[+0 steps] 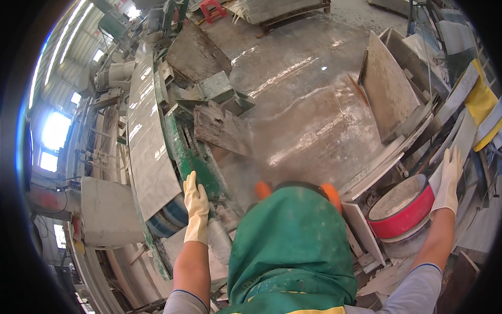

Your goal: The person repeatedly picks up rectangular slabs from a conveyor belt and places them onto a nearby stack. The person uses both hands to lift and position each slab, maintaining a steady rhythm throughout the clip.

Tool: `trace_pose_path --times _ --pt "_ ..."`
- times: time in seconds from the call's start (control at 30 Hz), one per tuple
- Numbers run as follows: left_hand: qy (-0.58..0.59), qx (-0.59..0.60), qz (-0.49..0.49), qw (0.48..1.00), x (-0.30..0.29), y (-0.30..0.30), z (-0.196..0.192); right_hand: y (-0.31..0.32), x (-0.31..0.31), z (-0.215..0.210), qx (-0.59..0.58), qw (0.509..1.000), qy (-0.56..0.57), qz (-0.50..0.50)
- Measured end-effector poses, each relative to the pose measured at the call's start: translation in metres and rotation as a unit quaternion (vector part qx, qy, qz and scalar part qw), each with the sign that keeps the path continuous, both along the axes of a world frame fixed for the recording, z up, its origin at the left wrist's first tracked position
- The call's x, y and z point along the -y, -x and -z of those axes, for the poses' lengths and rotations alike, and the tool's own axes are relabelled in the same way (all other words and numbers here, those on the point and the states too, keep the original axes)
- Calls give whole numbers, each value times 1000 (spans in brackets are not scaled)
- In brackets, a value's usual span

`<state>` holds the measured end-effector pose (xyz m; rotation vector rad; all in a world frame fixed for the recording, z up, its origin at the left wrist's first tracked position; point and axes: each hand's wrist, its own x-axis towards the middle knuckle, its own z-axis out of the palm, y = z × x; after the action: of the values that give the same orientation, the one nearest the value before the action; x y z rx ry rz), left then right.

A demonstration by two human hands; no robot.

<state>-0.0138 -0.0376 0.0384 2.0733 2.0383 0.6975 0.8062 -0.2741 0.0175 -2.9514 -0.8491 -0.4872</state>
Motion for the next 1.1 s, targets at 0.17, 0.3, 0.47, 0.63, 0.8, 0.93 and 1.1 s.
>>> trace_pose_path --times 0.17,0.3,0.47,0.63,0.8,0.93,1.1 --pt "-5 -36 3 999 0 -5 -4 -21 -1 6 7 1000 5 1" --pt "3 -29 -1 1000 -1 -6 -3 -29 -4 7 8 999 21 24" --pt "-11 -25 16 999 -2 -3 -1 -27 -7 4 8 999 28 38" --pt "-21 -22 9 999 0 -2 0 -21 -9 1 23 999 35 33" --pt "-35 -16 -1 999 0 -3 2 -12 -9 -1 6 999 16 27" --pt "-44 -3 -1 999 0 -2 1 8 -6 -1 -1 998 45 47" --pt "-57 27 8 998 1 -1 2 50 5 -1 -17 1000 13 22"
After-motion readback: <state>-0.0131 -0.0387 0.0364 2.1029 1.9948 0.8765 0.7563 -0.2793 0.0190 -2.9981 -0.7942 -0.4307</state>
